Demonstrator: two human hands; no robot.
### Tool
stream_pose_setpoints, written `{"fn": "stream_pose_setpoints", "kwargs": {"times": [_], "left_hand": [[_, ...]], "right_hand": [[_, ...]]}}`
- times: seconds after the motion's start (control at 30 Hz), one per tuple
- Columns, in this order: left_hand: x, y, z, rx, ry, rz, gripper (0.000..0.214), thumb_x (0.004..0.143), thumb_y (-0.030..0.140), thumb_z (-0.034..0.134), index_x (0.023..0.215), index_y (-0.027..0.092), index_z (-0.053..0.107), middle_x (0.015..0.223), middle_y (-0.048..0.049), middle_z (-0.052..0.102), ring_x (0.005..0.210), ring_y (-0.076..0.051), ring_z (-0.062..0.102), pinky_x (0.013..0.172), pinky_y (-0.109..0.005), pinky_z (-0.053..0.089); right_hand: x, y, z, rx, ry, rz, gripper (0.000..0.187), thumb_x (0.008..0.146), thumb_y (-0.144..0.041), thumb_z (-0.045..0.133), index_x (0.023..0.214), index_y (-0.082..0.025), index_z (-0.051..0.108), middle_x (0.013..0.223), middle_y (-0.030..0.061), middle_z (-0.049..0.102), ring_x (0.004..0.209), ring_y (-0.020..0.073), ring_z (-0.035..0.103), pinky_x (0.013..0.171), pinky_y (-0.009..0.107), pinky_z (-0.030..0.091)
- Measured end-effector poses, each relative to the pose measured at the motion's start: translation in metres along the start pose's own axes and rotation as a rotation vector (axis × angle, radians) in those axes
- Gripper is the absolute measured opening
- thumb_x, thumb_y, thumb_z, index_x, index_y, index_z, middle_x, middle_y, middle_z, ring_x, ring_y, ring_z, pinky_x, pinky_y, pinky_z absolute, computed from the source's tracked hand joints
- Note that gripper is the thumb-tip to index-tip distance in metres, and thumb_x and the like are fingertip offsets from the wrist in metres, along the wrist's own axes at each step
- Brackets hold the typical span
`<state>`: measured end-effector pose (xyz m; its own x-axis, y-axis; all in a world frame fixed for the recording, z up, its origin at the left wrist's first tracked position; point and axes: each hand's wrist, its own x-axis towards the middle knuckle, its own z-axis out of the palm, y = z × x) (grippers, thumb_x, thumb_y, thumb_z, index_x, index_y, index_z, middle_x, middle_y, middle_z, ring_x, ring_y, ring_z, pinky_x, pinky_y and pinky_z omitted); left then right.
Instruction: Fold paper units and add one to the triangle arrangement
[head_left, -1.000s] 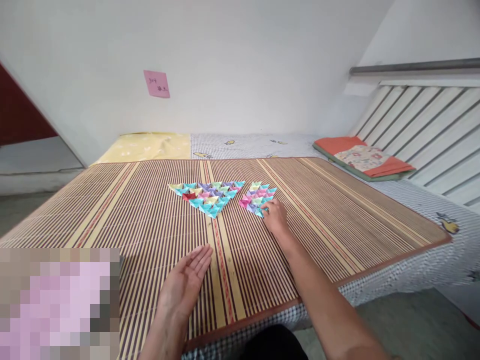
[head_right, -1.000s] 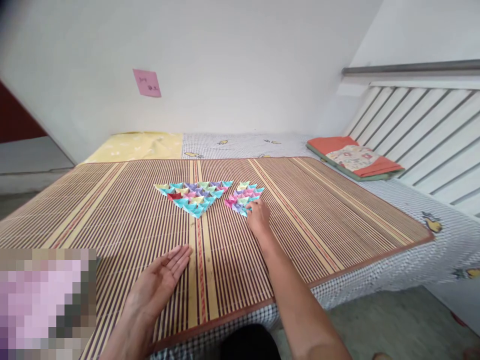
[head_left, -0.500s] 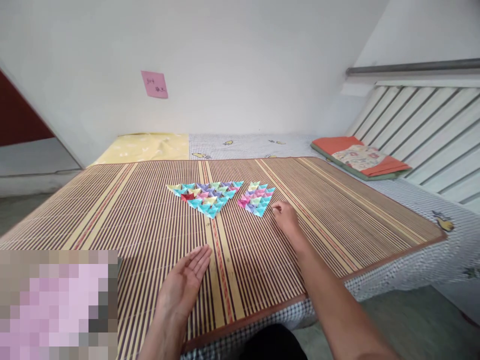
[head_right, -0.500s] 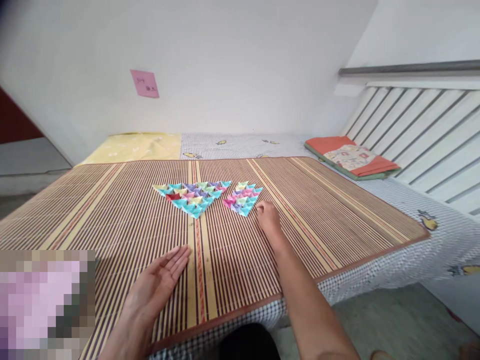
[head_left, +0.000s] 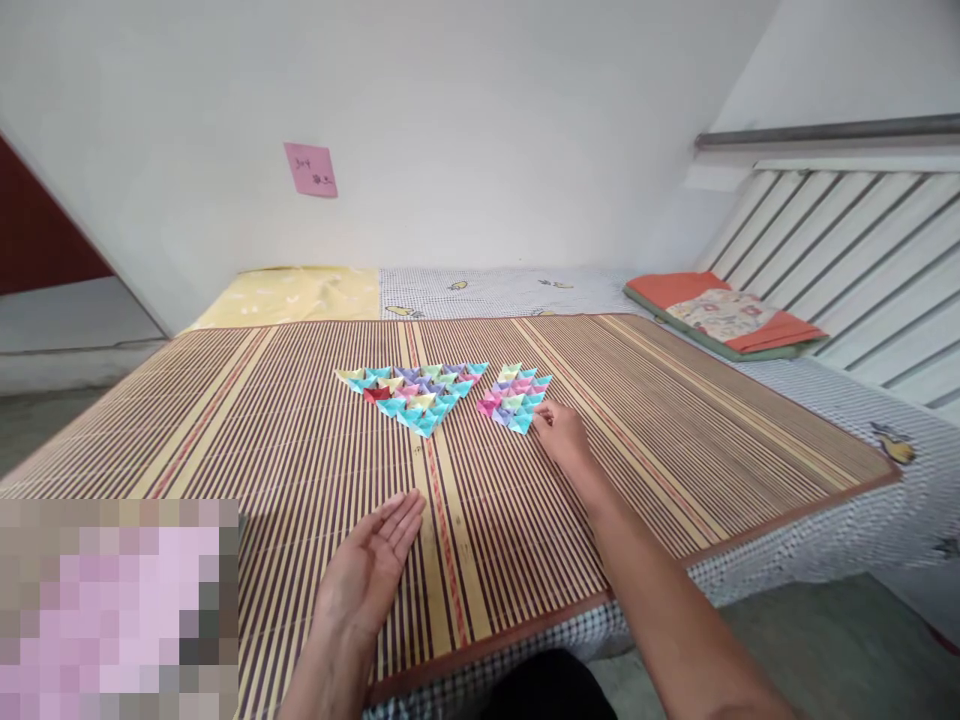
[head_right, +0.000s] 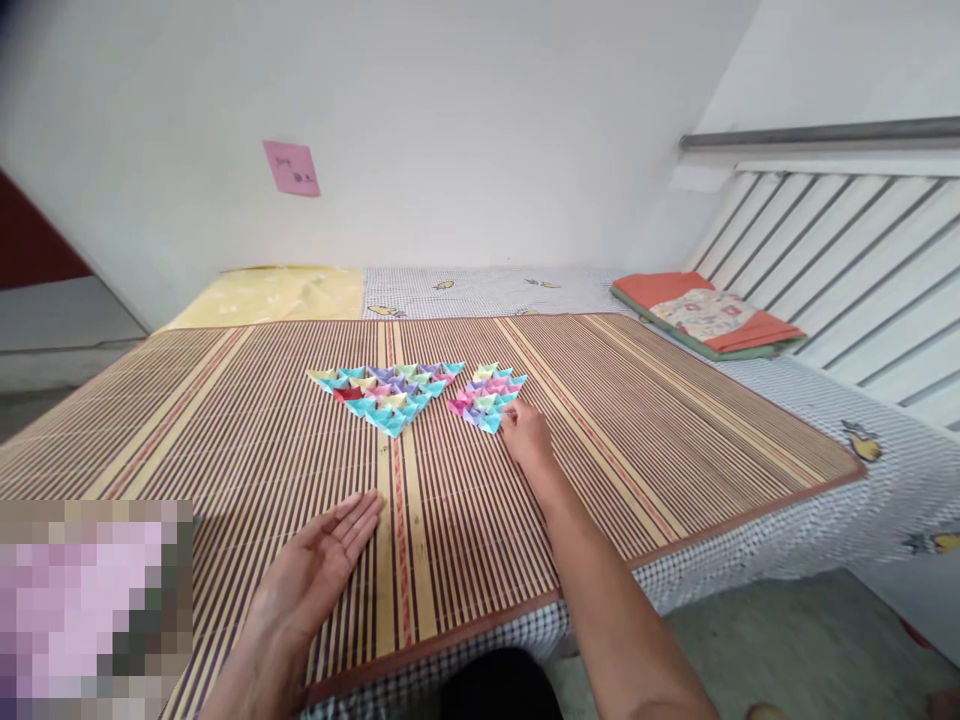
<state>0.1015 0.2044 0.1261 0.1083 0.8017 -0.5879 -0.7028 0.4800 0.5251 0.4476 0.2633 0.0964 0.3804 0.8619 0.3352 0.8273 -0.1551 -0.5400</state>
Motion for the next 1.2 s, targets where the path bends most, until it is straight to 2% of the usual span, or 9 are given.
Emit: {"fn": "stream_pose_setpoints", "kwargs": {"times": [0.07, 0.2, 0.47, 0.7, 0.87, 0.97, 1.03, 1.13, 1.2], "left_hand": [[-0.001, 0.0, 0.001, 0.003, 0.003, 0.001, 0.031, 0.098, 0.003, 0.045, 0.118, -0.001, 0.068, 0.113, -0.0305, 0.077, 0.107, -0.035, 0.079, 0.087, -0.037, 0.069], [-0.002, 0.0, 0.002, 0.005, 0.003, 0.009, 0.031, 0.098, 0.003, 0.045, 0.119, -0.003, 0.067, 0.116, -0.0324, 0.076, 0.108, -0.036, 0.078, 0.088, -0.037, 0.068], [-0.004, 0.0, 0.001, 0.018, 0.003, 0.005, 0.033, 0.102, 0.007, 0.045, 0.126, -0.003, 0.066, 0.123, -0.0323, 0.075, 0.112, -0.036, 0.077, 0.096, -0.04, 0.065], [-0.004, 0.001, 0.003, 0.016, 0.023, 0.005, 0.034, 0.101, 0.004, 0.044, 0.126, -0.003, 0.066, 0.119, -0.0324, 0.076, 0.112, -0.036, 0.077, 0.098, -0.04, 0.064], [-0.004, 0.001, 0.003, 0.02, 0.021, -0.005, 0.034, 0.101, 0.005, 0.044, 0.126, 0.0, 0.066, 0.118, -0.03, 0.077, 0.112, -0.035, 0.077, 0.099, -0.04, 0.064], [-0.003, 0.0, 0.001, 0.023, 0.004, 0.002, 0.033, 0.1, 0.005, 0.045, 0.125, 0.0, 0.066, 0.119, -0.0297, 0.076, 0.112, -0.034, 0.077, 0.102, -0.041, 0.062], [-0.002, -0.001, -0.001, 0.024, -0.007, 0.006, 0.032, 0.1, 0.005, 0.046, 0.123, -0.001, 0.067, 0.12, -0.0304, 0.076, 0.111, -0.034, 0.077, 0.103, -0.042, 0.062], [0.001, -0.002, -0.003, 0.027, -0.023, 0.015, 0.032, 0.099, 0.004, 0.047, 0.121, -0.001, 0.068, 0.12, -0.0311, 0.076, 0.112, -0.034, 0.077, 0.103, -0.042, 0.061], [0.003, -0.003, -0.004, 0.036, -0.031, 0.023, 0.031, 0.098, 0.004, 0.048, 0.119, 0.001, 0.07, 0.12, -0.0298, 0.076, 0.113, -0.032, 0.077, 0.104, -0.041, 0.061]], "right_hand": [[0.005, 0.001, 0.001, -0.022, -0.004, 0.044, 0.008, 0.098, -0.022, 0.067, 0.099, -0.017, 0.073, 0.099, 0.0057, 0.077, 0.093, 0.02, 0.073, 0.087, 0.035, 0.056], [0.016, 0.003, 0.006, -0.057, -0.055, 0.144, 0.023, 0.102, -0.035, 0.067, 0.113, -0.015, 0.07, 0.11, 0.0065, 0.073, 0.094, 0.0205, 0.072, 0.085, 0.04, 0.061], [0.024, 0.002, 0.015, -0.047, -0.117, 0.221, 0.032, 0.102, -0.034, 0.068, 0.128, -0.016, 0.066, 0.127, 0.0094, 0.068, 0.104, 0.0243, 0.071, 0.087, 0.042, 0.062], [0.023, -0.004, 0.008, -0.024, -0.059, 0.209, 0.027, 0.102, -0.035, 0.068, 0.12, -0.015, 0.069, 0.118, 0.008, 0.072, 0.098, 0.0217, 0.072, 0.085, 0.04, 0.062], [0.015, -0.011, -0.008, 0.045, 0.046, 0.195, 0.017, 0.099, -0.031, 0.069, 0.096, -0.015, 0.071, 0.096, 0.0055, 0.075, 0.089, 0.0209, 0.072, 0.086, 0.039, 0.058], [-0.01, -0.029, -0.027, 0.122, 0.086, 0.157, 0.013, 0.093, -0.025, 0.061, 0.088, -0.017, 0.07, 0.09, 0.009, 0.077, 0.089, 0.0245, 0.073, 0.083, 0.035, 0.055], [-0.044, -0.049, -0.043, 0.184, 0.049, 0.103, 0.015, 0.092, -0.025, 0.057, 0.091, -0.018, 0.07, 0.088, 0.0079, 0.077, 0.082, 0.023, 0.072, 0.075, 0.032, 0.055], [-0.124, -0.079, -0.062, 0.273, -0.081, -0.012, 0.019, 0.094, -0.032, 0.057, 0.083, -0.022, 0.069, 0.074, 0.0014, 0.072, 0.068, 0.019, 0.067, 0.065, 0.027, 0.052], [-0.189, -0.085, -0.061, 0.368, -0.285, -0.149, 0.023, 0.101, -0.032, 0.052, 0.086, -0.024, 0.067, 0.077, 0.0004, 0.072, 0.07, 0.0177, 0.067, 0.066, 0.026, 0.052]]}}
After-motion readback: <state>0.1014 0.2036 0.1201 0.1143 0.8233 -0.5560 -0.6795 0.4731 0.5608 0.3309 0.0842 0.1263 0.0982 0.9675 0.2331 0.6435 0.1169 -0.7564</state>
